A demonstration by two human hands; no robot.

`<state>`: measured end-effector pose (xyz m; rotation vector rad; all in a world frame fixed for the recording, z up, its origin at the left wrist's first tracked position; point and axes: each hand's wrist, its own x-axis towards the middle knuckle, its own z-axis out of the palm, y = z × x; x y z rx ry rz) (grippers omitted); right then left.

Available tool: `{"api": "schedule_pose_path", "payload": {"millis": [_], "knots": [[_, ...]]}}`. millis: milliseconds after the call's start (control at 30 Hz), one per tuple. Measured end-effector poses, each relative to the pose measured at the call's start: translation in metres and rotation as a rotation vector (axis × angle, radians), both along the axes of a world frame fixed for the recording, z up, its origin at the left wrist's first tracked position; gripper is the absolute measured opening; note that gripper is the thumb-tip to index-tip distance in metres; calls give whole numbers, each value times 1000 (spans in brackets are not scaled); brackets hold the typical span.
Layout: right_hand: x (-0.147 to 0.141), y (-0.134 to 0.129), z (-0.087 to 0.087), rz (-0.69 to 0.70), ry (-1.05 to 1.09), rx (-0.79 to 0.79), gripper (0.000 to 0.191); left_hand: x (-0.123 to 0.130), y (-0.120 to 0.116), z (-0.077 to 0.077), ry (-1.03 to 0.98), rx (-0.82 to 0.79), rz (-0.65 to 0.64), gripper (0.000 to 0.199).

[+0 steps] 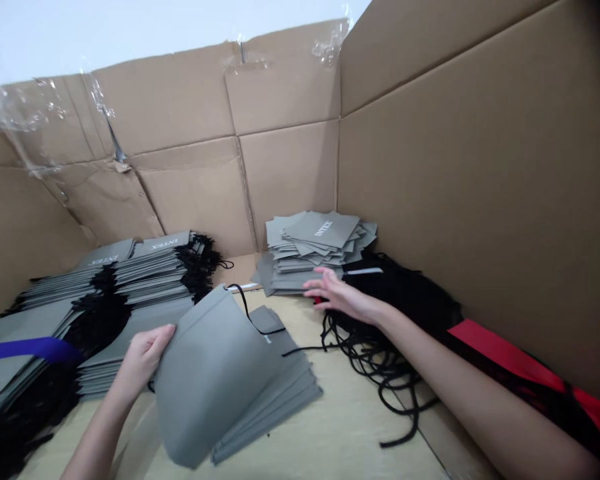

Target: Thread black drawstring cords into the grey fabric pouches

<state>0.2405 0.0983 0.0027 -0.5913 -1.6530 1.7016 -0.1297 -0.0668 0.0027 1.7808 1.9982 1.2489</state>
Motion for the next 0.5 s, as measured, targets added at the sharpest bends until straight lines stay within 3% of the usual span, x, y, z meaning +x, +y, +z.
{"api": "schedule_pose_path", "payload": {"millis": [67, 133, 200, 267, 400, 500], "knots": [[-15, -16, -1, 119, -126, 43, 45, 12, 3, 3, -92, -40, -46, 42], [-31, -37, -1, 264, -368, 219, 43, 22, 5, 5, -157, -64, -78, 44], [-47, -57, -2, 214, -482, 451, 38, 31, 7, 5, -185, -82, -109, 46], [-62, -73, -7, 134, -420, 594, 34, 37, 7, 3, -175, -95, -153, 46], [-78, -81, -21, 151, -350, 594, 28, 47, 6, 2, -87, -99, -233, 44], [-73, -76, -23, 232, -357, 587, 31, 46, 6, 8, -42, -65, -207, 42]]}}
